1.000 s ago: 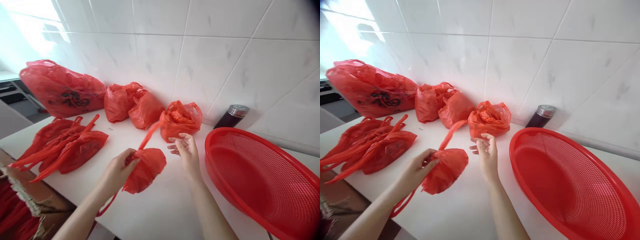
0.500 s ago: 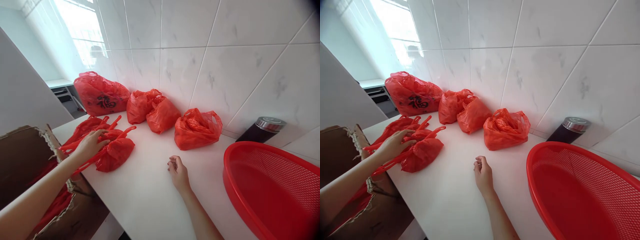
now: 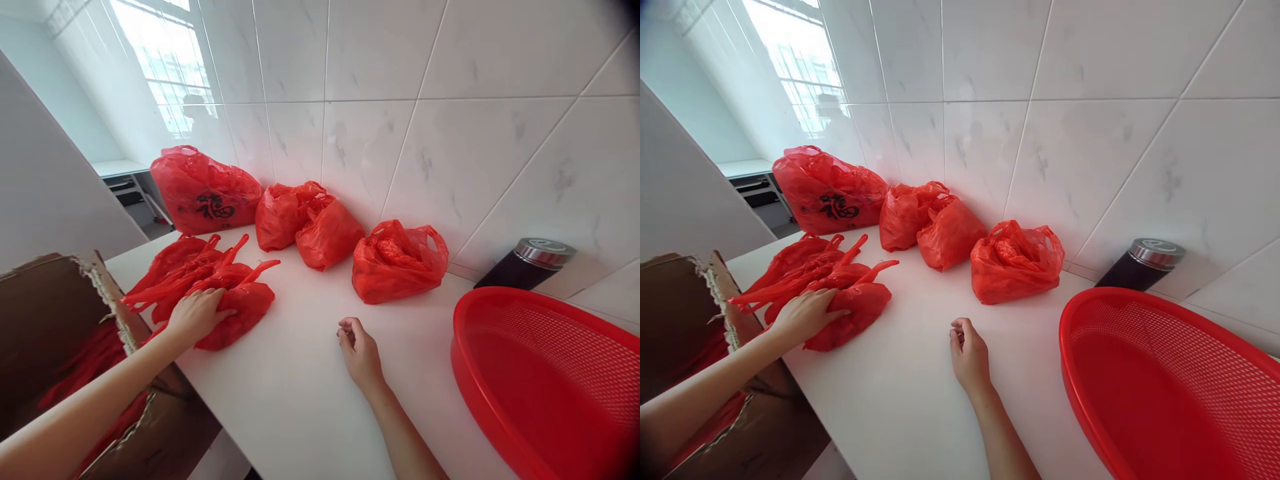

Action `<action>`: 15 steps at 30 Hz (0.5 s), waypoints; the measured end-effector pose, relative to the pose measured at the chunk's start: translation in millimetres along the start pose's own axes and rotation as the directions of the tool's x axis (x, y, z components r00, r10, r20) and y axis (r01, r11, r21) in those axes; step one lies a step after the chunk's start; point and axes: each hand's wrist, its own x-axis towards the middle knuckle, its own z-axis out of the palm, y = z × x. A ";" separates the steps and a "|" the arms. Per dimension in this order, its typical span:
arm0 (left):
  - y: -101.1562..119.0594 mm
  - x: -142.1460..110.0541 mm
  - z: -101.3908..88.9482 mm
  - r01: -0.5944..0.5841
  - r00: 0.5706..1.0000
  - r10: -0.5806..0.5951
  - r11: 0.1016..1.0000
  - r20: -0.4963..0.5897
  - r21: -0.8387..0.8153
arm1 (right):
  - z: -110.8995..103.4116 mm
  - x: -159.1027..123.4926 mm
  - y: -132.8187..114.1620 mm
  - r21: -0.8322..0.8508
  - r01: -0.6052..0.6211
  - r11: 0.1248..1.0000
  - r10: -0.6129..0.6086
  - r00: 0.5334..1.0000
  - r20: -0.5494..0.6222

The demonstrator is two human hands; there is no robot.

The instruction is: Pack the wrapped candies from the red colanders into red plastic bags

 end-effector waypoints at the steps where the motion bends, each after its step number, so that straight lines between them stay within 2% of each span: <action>1: -3.8 2.1 -3.4 0.003 1.000 -0.003 1.000 -0.002 0.008 | 0.1 0.1 0.1 -0.003 0.008 1.000 -0.008 1.000 -0.001; 4: -16.7 8.6 -11.1 0.063 0.998 -0.063 0.998 -0.008 0.026 | 0.0 -0.1 -0.5 -0.003 0.027 1.000 -0.027 1.000 -0.007; 9: -29.8 14.8 -11.7 0.112 0.993 -0.112 0.994 0.044 0.012 | -0.9 -0.5 -3.0 -0.019 0.012 1.000 -0.012 1.000 0.006; 15: -31.0 22.0 -19.1 0.117 0.992 -0.118 0.993 -0.048 -0.024 | -0.5 -0.4 -5.1 -0.014 0.034 0.999 -0.035 0.999 -0.015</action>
